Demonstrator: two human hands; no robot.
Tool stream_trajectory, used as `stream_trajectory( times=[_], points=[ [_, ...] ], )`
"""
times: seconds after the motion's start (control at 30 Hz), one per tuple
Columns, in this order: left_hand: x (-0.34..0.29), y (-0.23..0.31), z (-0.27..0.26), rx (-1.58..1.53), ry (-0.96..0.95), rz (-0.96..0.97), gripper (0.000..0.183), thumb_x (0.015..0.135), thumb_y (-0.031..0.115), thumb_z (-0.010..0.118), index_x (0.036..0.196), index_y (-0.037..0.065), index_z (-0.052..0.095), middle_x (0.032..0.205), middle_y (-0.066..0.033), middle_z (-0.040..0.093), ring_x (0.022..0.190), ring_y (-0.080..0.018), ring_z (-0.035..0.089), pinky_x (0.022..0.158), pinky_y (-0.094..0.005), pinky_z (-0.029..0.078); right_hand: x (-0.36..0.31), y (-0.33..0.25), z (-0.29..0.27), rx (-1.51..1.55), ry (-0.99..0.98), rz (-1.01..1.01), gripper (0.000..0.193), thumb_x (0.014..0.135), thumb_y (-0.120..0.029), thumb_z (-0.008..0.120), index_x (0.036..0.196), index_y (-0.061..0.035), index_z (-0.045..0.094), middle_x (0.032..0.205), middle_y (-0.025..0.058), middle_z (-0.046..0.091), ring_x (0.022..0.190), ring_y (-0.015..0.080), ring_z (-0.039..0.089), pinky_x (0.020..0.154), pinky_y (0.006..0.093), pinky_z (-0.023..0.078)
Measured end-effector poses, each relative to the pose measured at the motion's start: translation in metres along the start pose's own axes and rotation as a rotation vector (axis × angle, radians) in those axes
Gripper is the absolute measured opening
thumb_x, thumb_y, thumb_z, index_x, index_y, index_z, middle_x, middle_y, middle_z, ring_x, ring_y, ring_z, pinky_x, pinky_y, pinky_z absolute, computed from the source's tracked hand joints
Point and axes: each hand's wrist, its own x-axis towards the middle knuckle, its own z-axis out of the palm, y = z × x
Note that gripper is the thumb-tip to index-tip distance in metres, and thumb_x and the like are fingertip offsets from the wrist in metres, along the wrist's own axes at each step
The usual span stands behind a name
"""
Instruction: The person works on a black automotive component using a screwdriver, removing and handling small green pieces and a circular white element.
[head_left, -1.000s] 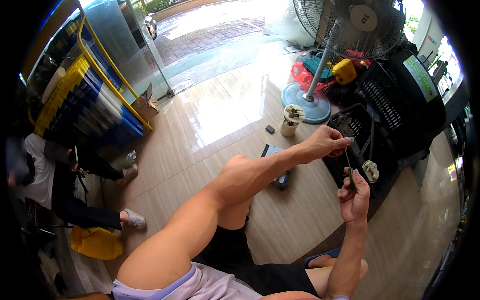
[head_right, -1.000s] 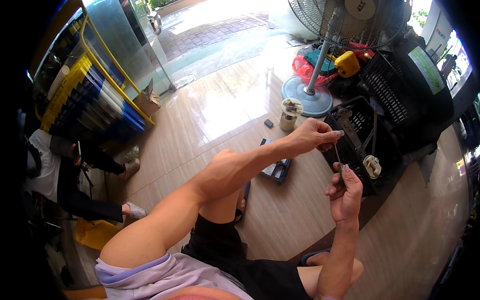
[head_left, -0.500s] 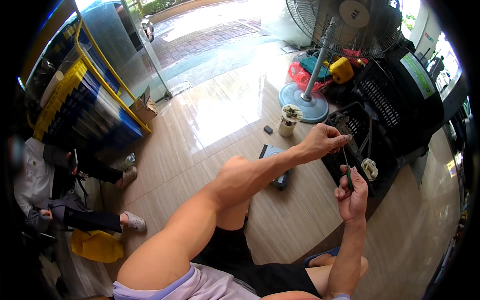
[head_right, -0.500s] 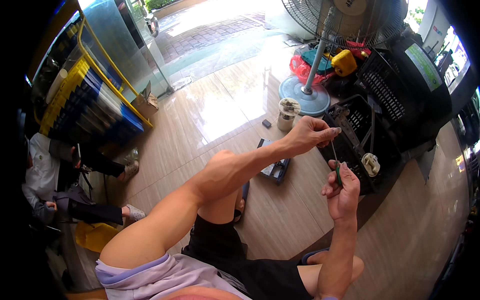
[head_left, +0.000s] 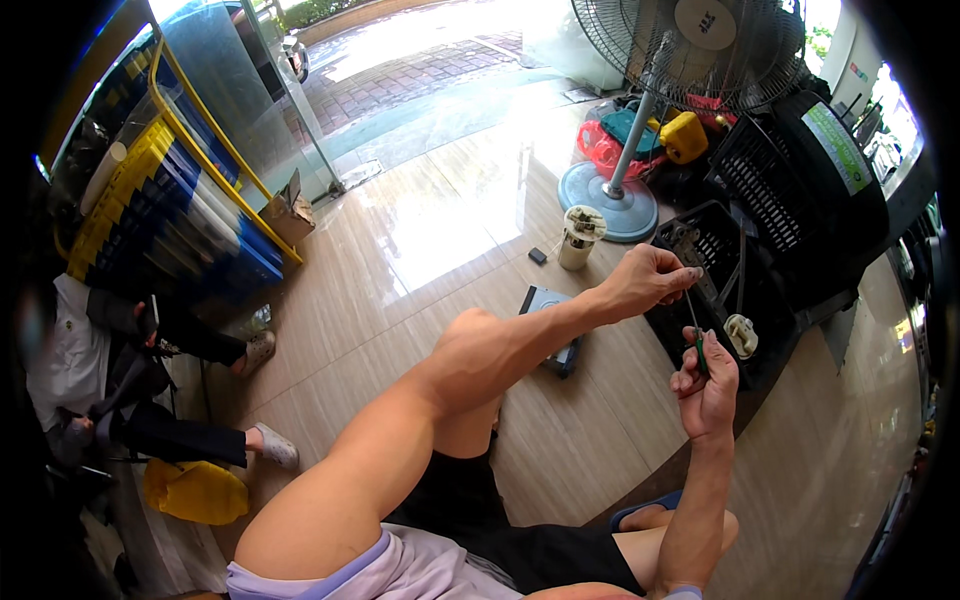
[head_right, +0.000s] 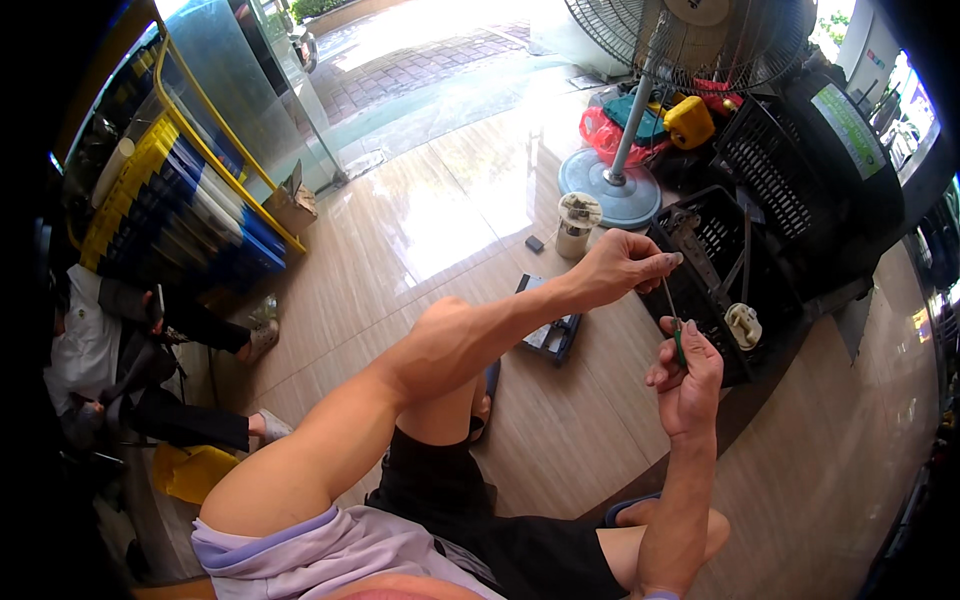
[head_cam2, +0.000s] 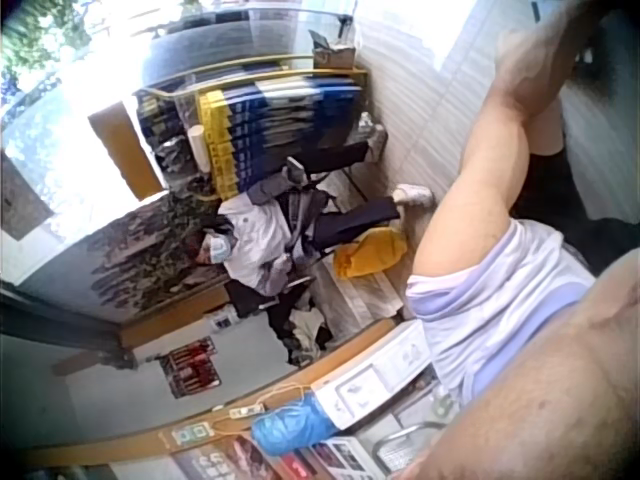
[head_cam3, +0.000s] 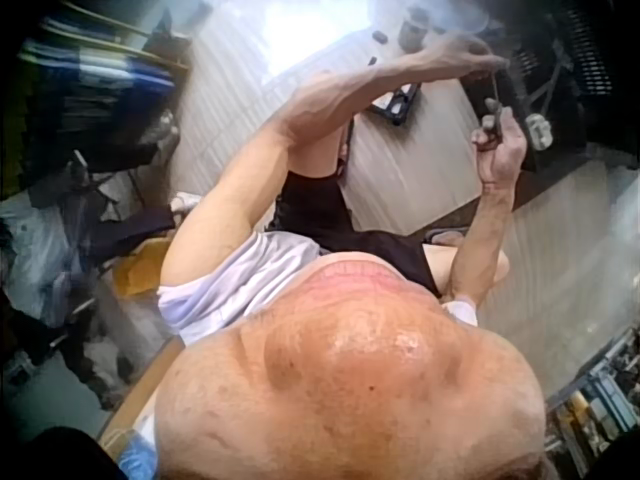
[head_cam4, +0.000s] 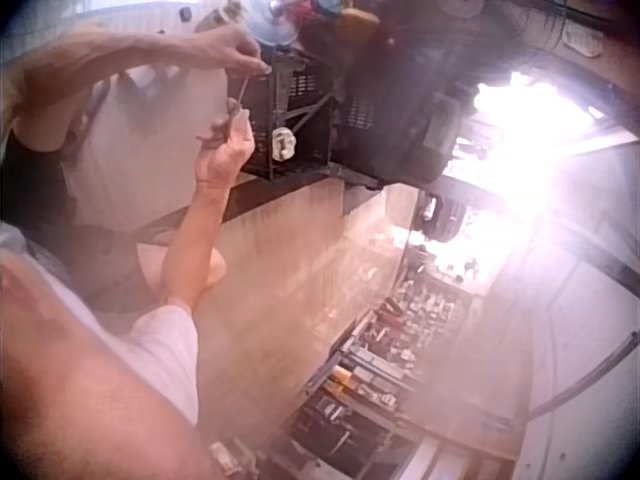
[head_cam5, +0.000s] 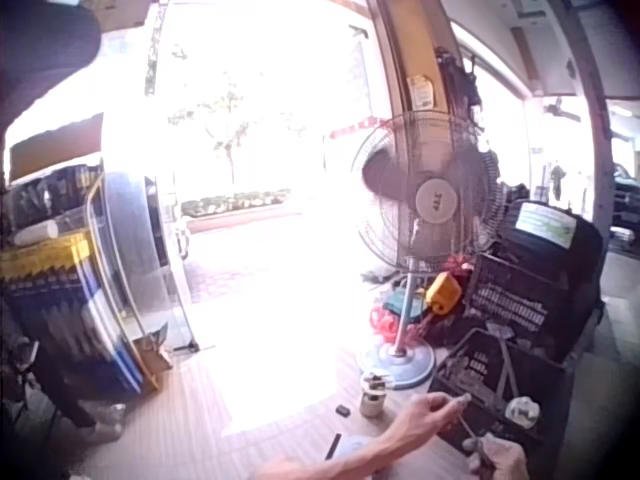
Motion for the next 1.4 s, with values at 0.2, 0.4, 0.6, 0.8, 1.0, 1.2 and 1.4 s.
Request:
stream_trajectory(
  times=[0.2, 0.4, 0.6, 0.8, 1.0, 1.2, 1.4],
  points=[
    [-0.001, 0.0, -0.002, 0.0, -0.011, -0.006, 0.038, 0.095, 0.032, 0.07, 0.076, -0.001, 0.067, 0.064, -0.0009, 0.06, 0.059, -0.0059, 0.052, 0.052, -0.0231, 0.042, 0.0, 0.0, 0.0, 0.007, 0.009, 0.002, 0.036, 0.104, -0.031, 0.054, 0.11, 0.0025, 0.063, 0.068, 0.0009, 0.06, 0.046, 0.0101, 0.053, 0.049, 0.0265, 0.047],
    [-0.001, -0.004, -0.003, -0.047, -0.018, 0.001, 0.041, 0.094, 0.036, 0.071, 0.076, -0.001, 0.067, 0.065, -0.0007, 0.061, 0.059, -0.0057, 0.053, 0.053, -0.0226, 0.043, -0.001, -0.001, 0.001, 0.008, 0.007, 0.006, 0.036, 0.104, -0.031, 0.053, 0.11, 0.0025, 0.063, 0.068, 0.0009, 0.061, 0.046, 0.0101, 0.053, 0.049, 0.0266, 0.047],
    [-0.003, -0.002, -0.004, -0.038, -0.029, 0.002, 0.04, 0.094, 0.035, 0.071, 0.076, -0.001, 0.067, 0.065, -0.0001, 0.06, 0.059, -0.0055, 0.053, 0.053, -0.0224, 0.044, -0.002, 0.0, 0.001, 0.017, 0.01, 0.004, 0.035, 0.104, -0.031, 0.053, 0.111, 0.0027, 0.063, 0.067, 0.001, 0.061, 0.046, 0.0096, 0.054, 0.049, 0.0264, 0.047],
    [0.001, -0.002, -0.002, -0.032, -0.058, -0.005, 0.041, 0.094, 0.038, 0.071, 0.079, -0.001, 0.068, 0.068, -0.0006, 0.061, 0.062, -0.0063, 0.055, 0.056, -0.023, 0.046, -0.003, -0.004, -0.001, 0.013, 0.018, -0.003, 0.035, 0.104, -0.03, 0.054, 0.111, 0.0027, 0.063, 0.067, 0.0008, 0.06, 0.046, 0.0094, 0.054, 0.049, 0.0263, 0.047],
    [0.002, 0.0, -0.011, -0.038, -0.043, -0.003, 0.04, 0.094, 0.037, 0.071, 0.08, -0.001, 0.069, 0.068, -0.001, 0.062, 0.062, -0.0069, 0.056, 0.056, -0.0231, 0.047, 0.005, -0.003, 0.003, 0.01, 0.012, 0.002, 0.033, 0.103, -0.03, 0.056, 0.111, 0.0012, 0.063, 0.068, 0.0004, 0.06, 0.047, 0.0091, 0.051, 0.049, 0.0259, 0.045],
    [-0.005, -0.006, -0.011, 0.033, -0.059, 0.092, 0.037, 0.092, 0.03, 0.071, 0.074, -0.002, 0.07, 0.061, -0.0034, 0.063, 0.056, -0.0089, 0.059, 0.051, -0.0268, 0.047, 0.009, 0.007, -0.023, -0.022, 0.03, 0.034, 0.029, 0.101, -0.03, 0.057, 0.118, -0.006, 0.061, 0.075, -0.0052, 0.054, 0.058, 0.0026, 0.047, 0.048, 0.0187, 0.039],
    [-0.019, 0.012, -0.014, 0.21, -0.032, 0.198, 0.034, 0.091, 0.026, 0.069, 0.071, -0.002, 0.071, 0.06, -0.0063, 0.066, 0.055, -0.0128, 0.062, 0.052, -0.0309, 0.049, 0.002, 0.002, -0.006, -0.086, 0.041, -0.066, 0.035, 0.104, -0.028, 0.054, 0.125, -0.0007, 0.058, 0.073, -0.0039, 0.053, 0.05, 0.0026, 0.044, 0.046, 0.0188, 0.042]
  ],
)
